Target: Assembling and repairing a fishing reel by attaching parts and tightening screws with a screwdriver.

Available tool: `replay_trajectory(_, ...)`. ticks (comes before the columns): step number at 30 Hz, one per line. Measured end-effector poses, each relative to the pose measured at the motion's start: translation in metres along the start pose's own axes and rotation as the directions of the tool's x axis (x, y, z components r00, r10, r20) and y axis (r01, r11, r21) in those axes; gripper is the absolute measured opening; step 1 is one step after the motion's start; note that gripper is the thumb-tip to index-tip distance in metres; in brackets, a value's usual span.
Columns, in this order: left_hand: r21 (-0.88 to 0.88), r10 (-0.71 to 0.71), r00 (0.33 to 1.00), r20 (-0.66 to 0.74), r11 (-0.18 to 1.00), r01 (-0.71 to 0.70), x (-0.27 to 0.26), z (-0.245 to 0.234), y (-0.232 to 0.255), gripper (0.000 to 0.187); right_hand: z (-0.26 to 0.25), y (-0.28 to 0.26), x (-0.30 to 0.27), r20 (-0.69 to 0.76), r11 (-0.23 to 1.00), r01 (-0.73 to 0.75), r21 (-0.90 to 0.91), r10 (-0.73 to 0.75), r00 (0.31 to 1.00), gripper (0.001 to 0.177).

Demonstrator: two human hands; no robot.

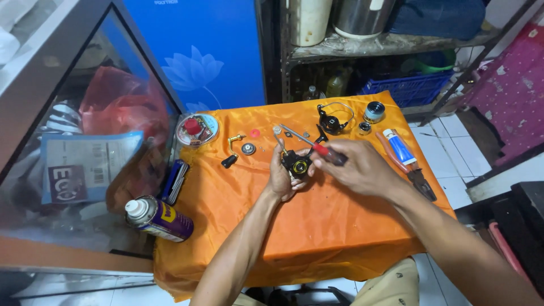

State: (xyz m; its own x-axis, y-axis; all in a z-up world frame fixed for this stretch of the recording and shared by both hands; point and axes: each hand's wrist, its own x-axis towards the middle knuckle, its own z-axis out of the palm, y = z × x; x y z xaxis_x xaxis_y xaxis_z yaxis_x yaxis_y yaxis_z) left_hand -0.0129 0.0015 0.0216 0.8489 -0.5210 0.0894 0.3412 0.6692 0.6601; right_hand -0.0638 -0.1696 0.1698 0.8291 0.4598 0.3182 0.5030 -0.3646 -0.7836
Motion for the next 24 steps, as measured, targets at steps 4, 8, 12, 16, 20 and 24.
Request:
replay_trajectory(4, -0.021, 0.021, 0.999, -0.037, 1.000, -0.021, 0.000, -0.001, 0.000, 0.097, 0.010, -0.019, 0.024, 0.017, 0.999, 0.028, -0.024, -0.028, 0.999, 0.009)
replay_trajectory(8, 0.009, 0.032, 0.998, -0.051, 0.999, -0.031, -0.004, 0.007, 0.004, 0.086, 0.011, -0.014, 0.034, 0.096, 0.988, -0.075, -0.138, 0.089, 0.991, 0.008)
replay_trajectory(12, 0.042, 0.032, 0.999, 0.005, 0.999, -0.032, 0.008, -0.012, -0.010, 0.090, 0.008, -0.011, 0.040, 0.124, 0.957, -0.214, -0.195, 0.240, 0.963, 0.012)
replay_trajectory(16, 0.064, 0.030, 1.000, 0.006, 0.997, -0.031, 0.012, -0.030, -0.024, 0.084, 0.007, -0.020, 0.042, 0.160, 0.923, -0.253, -0.292, 0.308, 0.938, 0.017)
replay_trajectory(20, 0.069, 0.030, 0.999, 0.025, 0.997, -0.032, 0.010, -0.027, -0.023, 0.080, 0.006, -0.012, 0.043, 0.178, 0.907, -0.242, -0.343, 0.316, 0.932, 0.022)
replay_trajectory(24, 0.085, 0.025, 0.999, 0.030, 0.996, -0.027, 0.015, -0.040, -0.034, 0.075, 0.008, -0.005, 0.049, 0.189, 0.849, -0.206, -0.486, 0.332, 0.924, 0.027)
